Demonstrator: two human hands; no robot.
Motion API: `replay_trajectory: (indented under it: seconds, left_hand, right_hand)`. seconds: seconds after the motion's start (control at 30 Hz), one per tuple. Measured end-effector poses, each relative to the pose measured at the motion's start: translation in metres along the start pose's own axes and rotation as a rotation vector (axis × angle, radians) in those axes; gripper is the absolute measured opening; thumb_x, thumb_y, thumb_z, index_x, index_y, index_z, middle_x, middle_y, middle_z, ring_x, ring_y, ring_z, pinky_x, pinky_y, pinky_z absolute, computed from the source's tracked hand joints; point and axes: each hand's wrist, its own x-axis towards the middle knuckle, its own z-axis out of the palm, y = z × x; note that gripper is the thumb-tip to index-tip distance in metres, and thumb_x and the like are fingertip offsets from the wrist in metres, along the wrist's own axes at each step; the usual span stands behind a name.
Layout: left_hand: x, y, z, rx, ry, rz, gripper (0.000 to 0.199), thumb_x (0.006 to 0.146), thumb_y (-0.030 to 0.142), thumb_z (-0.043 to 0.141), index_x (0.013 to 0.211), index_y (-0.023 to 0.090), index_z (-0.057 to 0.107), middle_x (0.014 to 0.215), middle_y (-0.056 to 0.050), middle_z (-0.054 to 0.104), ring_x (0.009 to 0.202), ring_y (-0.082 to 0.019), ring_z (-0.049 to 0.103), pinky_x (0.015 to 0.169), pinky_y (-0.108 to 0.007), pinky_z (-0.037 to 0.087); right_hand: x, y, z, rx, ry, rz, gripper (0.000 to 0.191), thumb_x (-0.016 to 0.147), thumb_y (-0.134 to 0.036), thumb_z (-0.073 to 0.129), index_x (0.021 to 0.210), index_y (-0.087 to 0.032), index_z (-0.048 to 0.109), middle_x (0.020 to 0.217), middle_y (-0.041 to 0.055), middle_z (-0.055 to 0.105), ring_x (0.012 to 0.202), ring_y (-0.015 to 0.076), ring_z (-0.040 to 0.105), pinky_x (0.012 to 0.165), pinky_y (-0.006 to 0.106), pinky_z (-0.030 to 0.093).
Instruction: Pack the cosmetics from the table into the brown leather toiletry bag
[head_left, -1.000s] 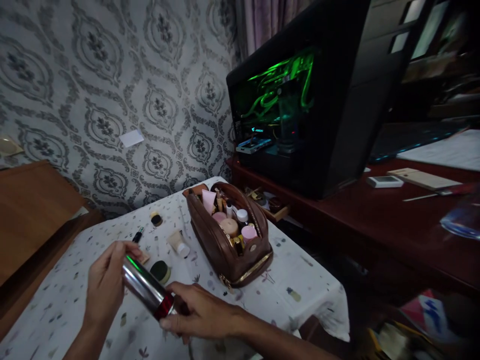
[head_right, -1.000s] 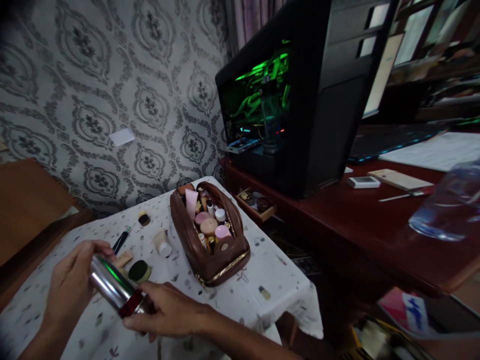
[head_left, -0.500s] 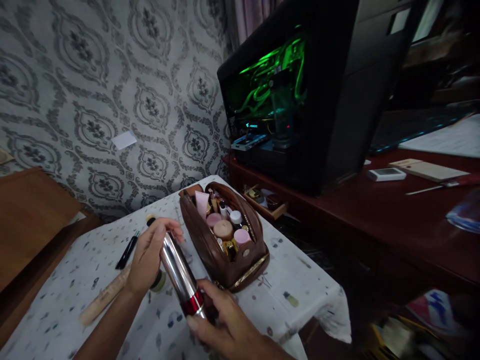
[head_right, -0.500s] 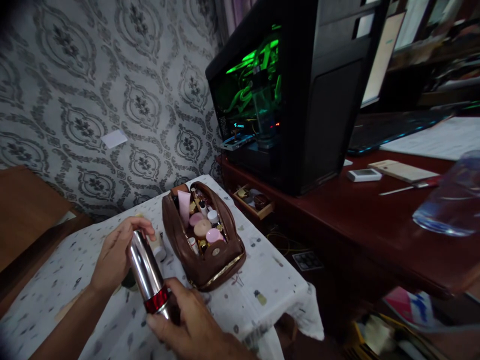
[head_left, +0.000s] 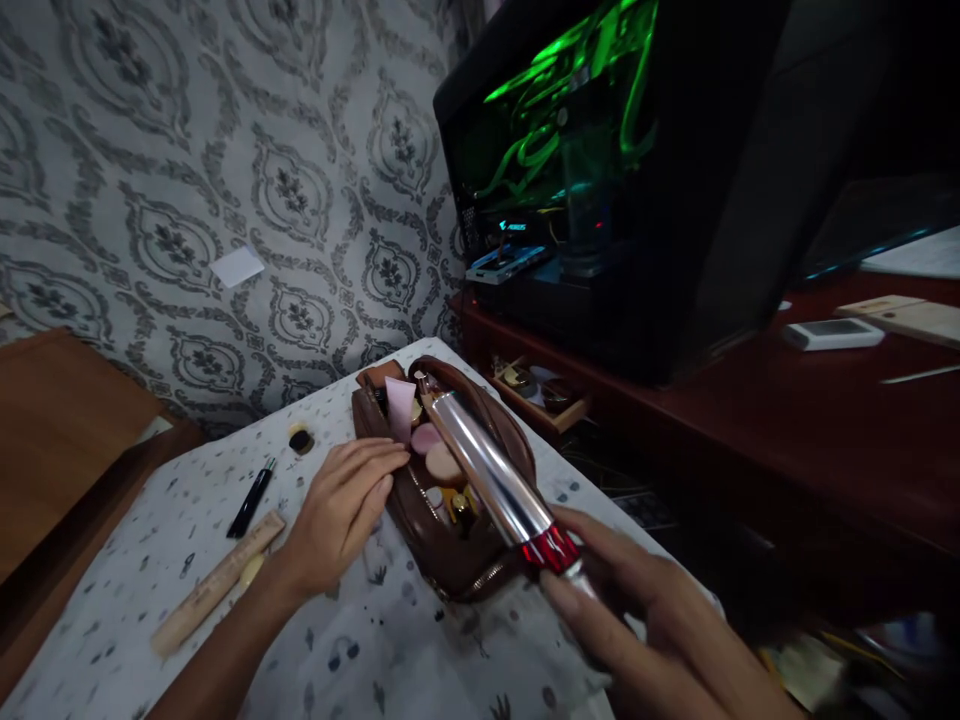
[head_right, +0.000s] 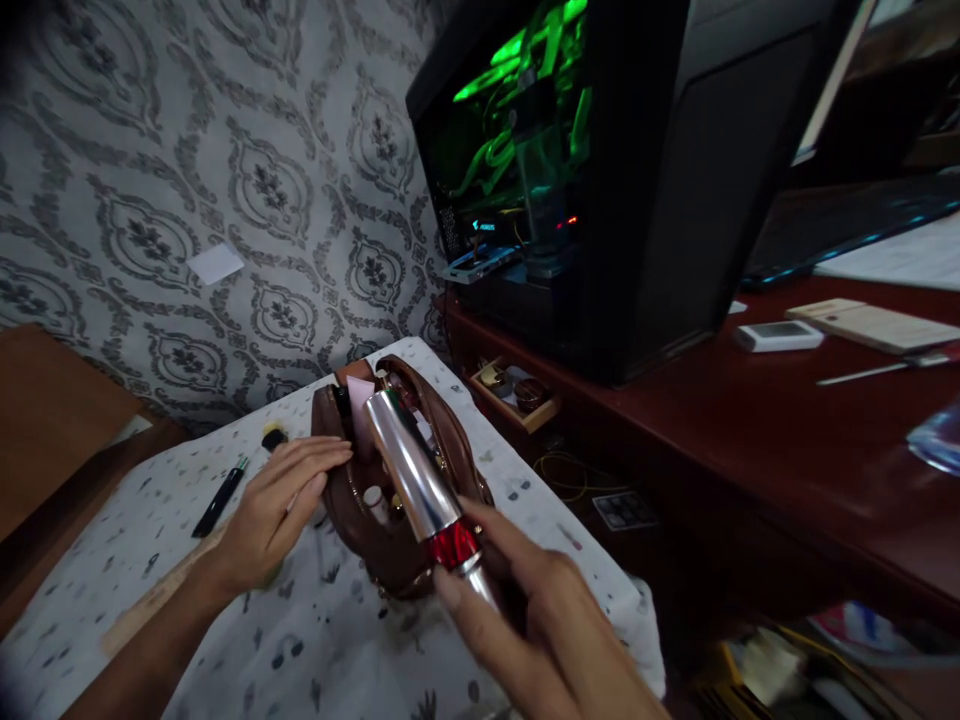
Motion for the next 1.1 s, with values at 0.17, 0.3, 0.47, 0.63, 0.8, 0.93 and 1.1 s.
replay_trajectory:
  seconds: [0.17, 0.3, 0.47, 0.63, 0.8, 0.93, 1.1]
  left_hand:
    - [-0.016, -0.006, 0.005, 0.031, 0.064, 0.049, 0.038, 0.099, 0.011, 0.046, 0.135, 0.021, 0.056, 0.130, -0.010, 0.067, 0.125, -0.023, 0.058, 0.106, -0.040, 0.045]
    - [-0.019, -0.005, 0.007, 0.028, 0.111, 0.076, 0.041, 0.097, 0.006, 0.047, 0.136, 0.017, 0.055, 0.130, -0.013, 0.066, 0.127, -0.022, 0.057, 0.108, -0.038, 0.043]
    - [-0.021, -0.003, 0.011, 0.025, 0.113, 0.049, 0.041, 0.097, 0.006, 0.045, 0.136, 0.016, 0.054, 0.130, -0.013, 0.066, 0.129, -0.023, 0.056, 0.110, -0.040, 0.041]
    - [-0.025, -0.006, 0.014, 0.023, 0.104, 0.029, 0.040, 0.098, 0.008, 0.044, 0.137, 0.016, 0.054, 0.133, -0.014, 0.065, 0.131, -0.023, 0.055, 0.110, -0.040, 0.039]
    - [-0.025, -0.007, 0.014, 0.013, 0.087, 0.020, 0.040, 0.099, 0.009, 0.043, 0.137, 0.017, 0.053, 0.133, -0.013, 0.064, 0.132, -0.022, 0.054, 0.111, -0.040, 0.037]
    - [-0.024, -0.007, 0.013, 0.016, 0.079, 0.024, 0.039, 0.100, 0.009, 0.042, 0.137, 0.016, 0.052, 0.134, -0.013, 0.064, 0.133, -0.021, 0.052, 0.112, -0.037, 0.036]
    - [-0.026, -0.008, 0.015, 0.032, 0.061, 0.027, 0.039, 0.101, 0.009, 0.041, 0.139, 0.015, 0.051, 0.136, -0.012, 0.062, 0.137, -0.019, 0.048, 0.115, -0.035, 0.032]
  right_hand:
    - [0.049, -0.028, -0.018, -0.217, -0.180, -0.127, 0.054, 0.095, -0.057, 0.050, 0.137, -0.025, 0.060, 0.093, 0.0068, 0.074, 0.077, 0.0231, 0.068, 0.061, 0.031, 0.055]
    - [0.079, -0.049, -0.023, -0.373, -0.272, -0.228, 0.050, 0.096, -0.055, 0.049, 0.129, -0.021, 0.064, 0.082, 0.0037, 0.072, 0.065, 0.0181, 0.065, 0.057, 0.027, 0.050]
    - [0.106, -0.066, -0.020, -0.595, -0.390, -0.296, 0.036, 0.095, -0.046, 0.052, 0.110, -0.017, 0.068, 0.069, 0.0020, 0.066, 0.058, 0.0156, 0.061, 0.052, 0.025, 0.040]
    - [0.122, -0.085, -0.009, -0.840, -0.452, -0.336, 0.027, 0.092, -0.041, 0.056, 0.095, -0.017, 0.066, 0.071, 0.0030, 0.065, 0.056, 0.0145, 0.058, 0.051, 0.025, 0.031]
    - [0.136, -0.101, 0.005, -1.020, -0.500, -0.329, 0.023, 0.091, -0.039, 0.057, 0.089, -0.019, 0.067, 0.069, 0.0027, 0.064, 0.057, 0.0157, 0.057, 0.052, 0.028, 0.023]
    - [0.143, -0.101, 0.006, -1.100, -0.528, -0.348, 0.025, 0.091, -0.041, 0.056, 0.087, -0.019, 0.066, 0.067, 0.0030, 0.064, 0.059, 0.0179, 0.060, 0.052, 0.029, 0.021]
    - [0.139, -0.093, 0.005, -1.154, -0.460, -0.377, 0.021, 0.092, -0.039, 0.054, 0.086, -0.021, 0.063, 0.069, 0.0029, 0.066, 0.058, 0.0195, 0.060, 0.052, 0.029, 0.017]
